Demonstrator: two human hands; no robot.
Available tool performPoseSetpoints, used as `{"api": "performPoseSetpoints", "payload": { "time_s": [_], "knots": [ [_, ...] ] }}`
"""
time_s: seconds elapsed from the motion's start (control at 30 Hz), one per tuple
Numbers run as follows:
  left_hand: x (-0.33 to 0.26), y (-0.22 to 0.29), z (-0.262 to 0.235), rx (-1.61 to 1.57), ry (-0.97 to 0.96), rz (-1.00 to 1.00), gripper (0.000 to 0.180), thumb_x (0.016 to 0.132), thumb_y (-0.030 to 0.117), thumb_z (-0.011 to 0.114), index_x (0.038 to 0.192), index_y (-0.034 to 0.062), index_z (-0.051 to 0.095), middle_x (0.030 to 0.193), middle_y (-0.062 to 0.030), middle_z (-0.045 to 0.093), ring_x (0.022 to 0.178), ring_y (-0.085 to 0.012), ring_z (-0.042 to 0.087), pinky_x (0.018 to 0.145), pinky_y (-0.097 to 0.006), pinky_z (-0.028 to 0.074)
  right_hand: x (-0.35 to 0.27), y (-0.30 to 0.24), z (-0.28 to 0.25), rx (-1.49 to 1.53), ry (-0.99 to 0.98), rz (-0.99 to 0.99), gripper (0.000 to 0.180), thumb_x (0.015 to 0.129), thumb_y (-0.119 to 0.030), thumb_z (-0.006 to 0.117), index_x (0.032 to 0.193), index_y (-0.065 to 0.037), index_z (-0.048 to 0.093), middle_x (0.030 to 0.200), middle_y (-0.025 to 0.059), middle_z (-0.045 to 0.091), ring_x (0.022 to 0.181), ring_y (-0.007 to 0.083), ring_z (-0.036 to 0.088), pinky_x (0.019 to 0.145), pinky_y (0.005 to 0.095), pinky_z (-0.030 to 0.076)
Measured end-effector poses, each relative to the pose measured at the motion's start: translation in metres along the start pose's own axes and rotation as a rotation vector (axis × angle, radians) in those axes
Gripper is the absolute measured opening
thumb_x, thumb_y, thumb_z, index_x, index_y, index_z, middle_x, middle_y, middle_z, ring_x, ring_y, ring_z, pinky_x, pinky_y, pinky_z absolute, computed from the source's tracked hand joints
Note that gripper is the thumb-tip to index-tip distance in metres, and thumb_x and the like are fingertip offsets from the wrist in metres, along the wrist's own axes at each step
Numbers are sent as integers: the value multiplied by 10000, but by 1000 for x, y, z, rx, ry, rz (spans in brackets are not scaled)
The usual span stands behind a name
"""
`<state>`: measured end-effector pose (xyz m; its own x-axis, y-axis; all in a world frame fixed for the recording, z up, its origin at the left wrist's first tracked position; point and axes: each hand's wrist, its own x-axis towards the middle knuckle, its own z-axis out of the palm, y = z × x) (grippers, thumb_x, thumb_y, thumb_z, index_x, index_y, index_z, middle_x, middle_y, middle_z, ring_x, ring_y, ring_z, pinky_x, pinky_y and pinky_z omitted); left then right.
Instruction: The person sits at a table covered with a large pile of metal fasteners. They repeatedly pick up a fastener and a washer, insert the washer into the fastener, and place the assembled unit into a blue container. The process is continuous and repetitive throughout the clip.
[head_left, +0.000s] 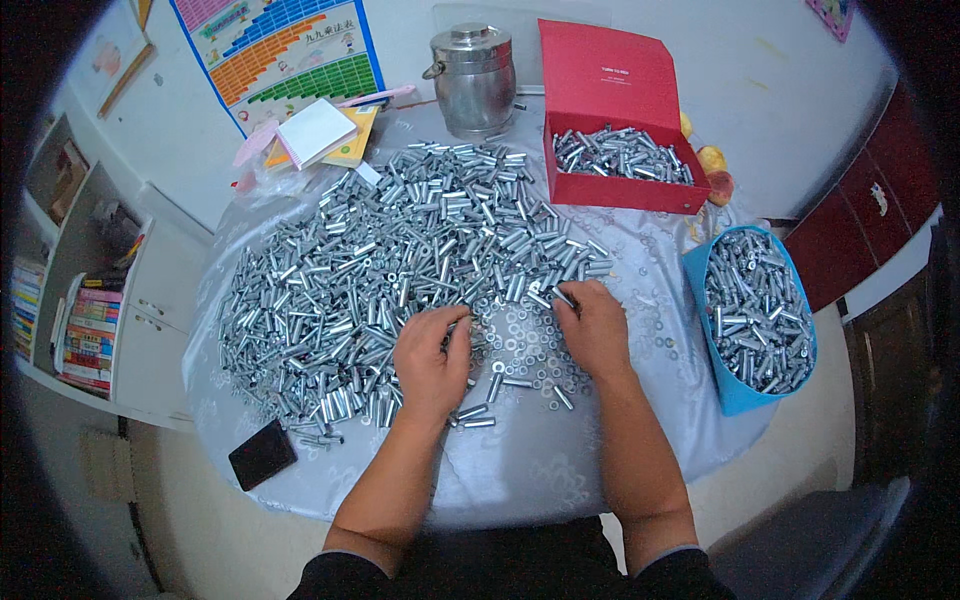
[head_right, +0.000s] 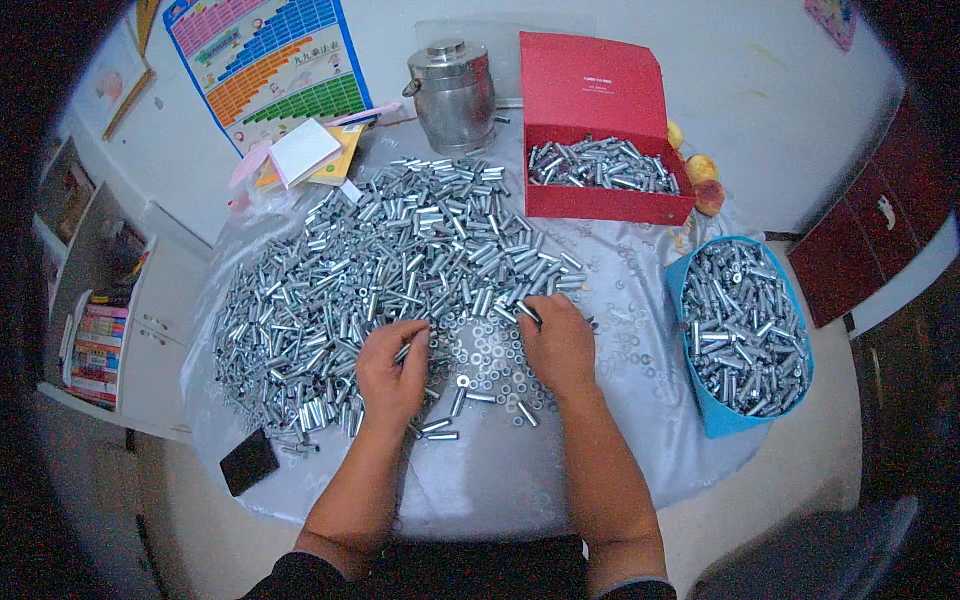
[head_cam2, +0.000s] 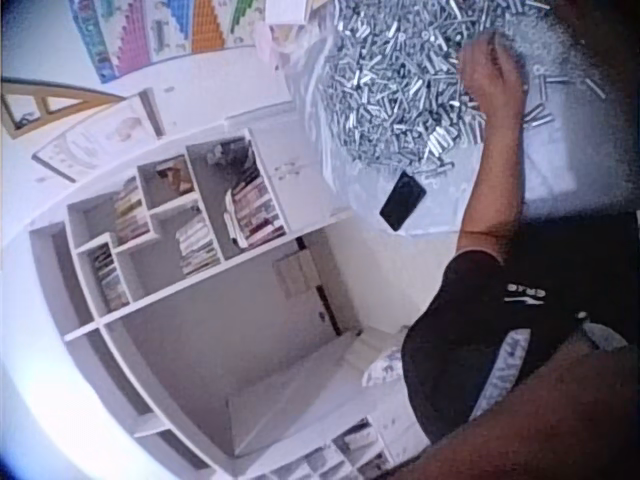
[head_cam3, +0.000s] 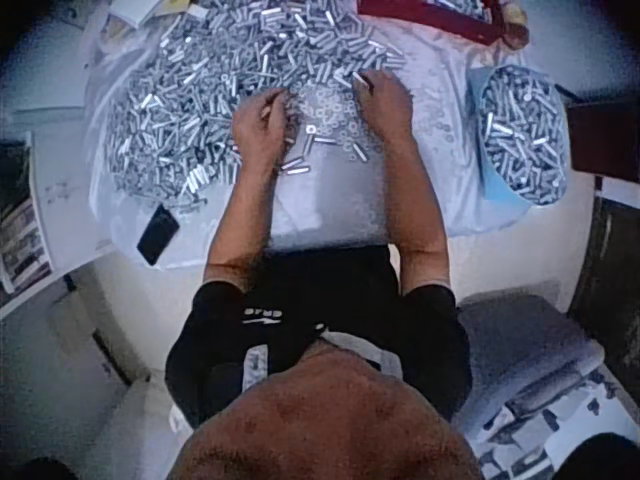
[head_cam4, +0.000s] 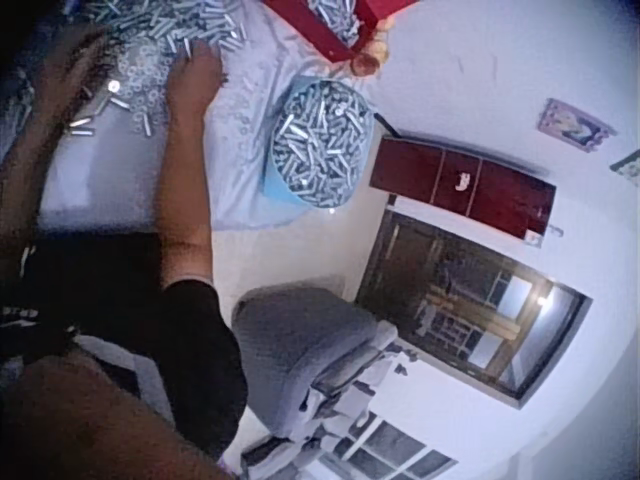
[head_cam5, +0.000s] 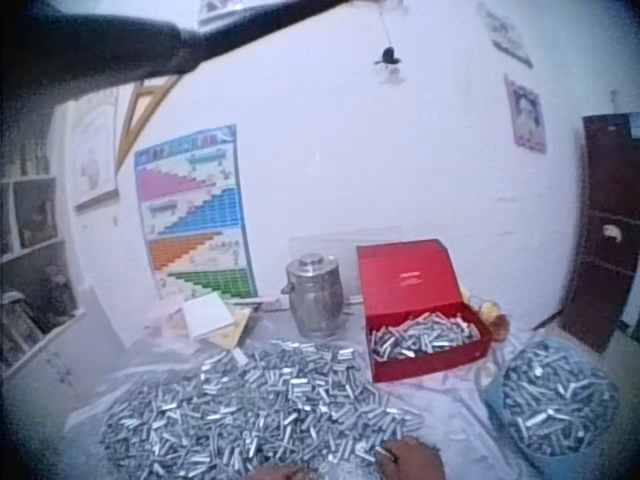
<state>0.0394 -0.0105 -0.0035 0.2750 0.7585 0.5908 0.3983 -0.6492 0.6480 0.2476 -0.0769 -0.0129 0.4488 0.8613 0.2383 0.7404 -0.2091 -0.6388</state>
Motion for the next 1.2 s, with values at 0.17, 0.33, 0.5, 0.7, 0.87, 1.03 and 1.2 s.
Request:
{"api": "performPoseSetpoints", "payload": {
  "time_s": [0.17,0.33,0.5,0.7,0.87,1.03,1.2],
  "knots": [
    [13,-18,-2,208,-26,165,207,732,72,704,935,59,668,962,-108,654,963,-317,575,880,-415,440,0,-9,8,148,66,-21,221,852,-154,635,1033,-26,623,953,168,652,878,337,637,780,413,492],
    [19,-5,12,317,-127,200,263,694,133,752,944,76,694,1018,-90,634,1064,-338,518,929,-441,412,-5,-19,13,207,-15,52,242,866,-161,621,1052,-16,571,861,177,677,786,349,668,711,424,515],
    [31,5,31,361,-257,243,302,654,151,769,939,73,707,986,-96,622,1056,-331,513,918,-444,416,-5,-16,15,176,-44,44,240,858,-178,623,1030,-23,560,863,182,679,797,349,670,712,439,515],
    [39,-7,51,396,-219,317,224,633,138,756,850,84,733,863,-68,631,948,-294,529,863,-430,423,-6,-15,14,180,-51,26,242,857,-188,624,1030,-29,567,873,181,678,799,352,669,716,444,513],
    [40,-17,57,447,-224,376,152,659,128,724,806,91,737,759,-69,646,897,-277,555,865,-438,419,-6,-14,14,169,-63,37,248,854,-197,625,1033,-34,570,873,183,673,792,355,665,719,443,512],
    [41,-8,40,363,-213,287,112,717,88,678,817,61,722,767,-96,650,856,-284,575,868,-425,429,-7,-13,14,208,-46,12,243,841,-190,639,1025,-38,589,871,178,671,777,343,664,704,432,512],
    [24,12,19,-65,-86,-96,131,835,86,669,937,12,706,806,-88,675,883,-217,619,811,-316,474,-10,-22,12,490,-9,-14,220,795,-107,702,991,-36,631,833,113,644,720,200,652,640,319,506]
  ]
}}
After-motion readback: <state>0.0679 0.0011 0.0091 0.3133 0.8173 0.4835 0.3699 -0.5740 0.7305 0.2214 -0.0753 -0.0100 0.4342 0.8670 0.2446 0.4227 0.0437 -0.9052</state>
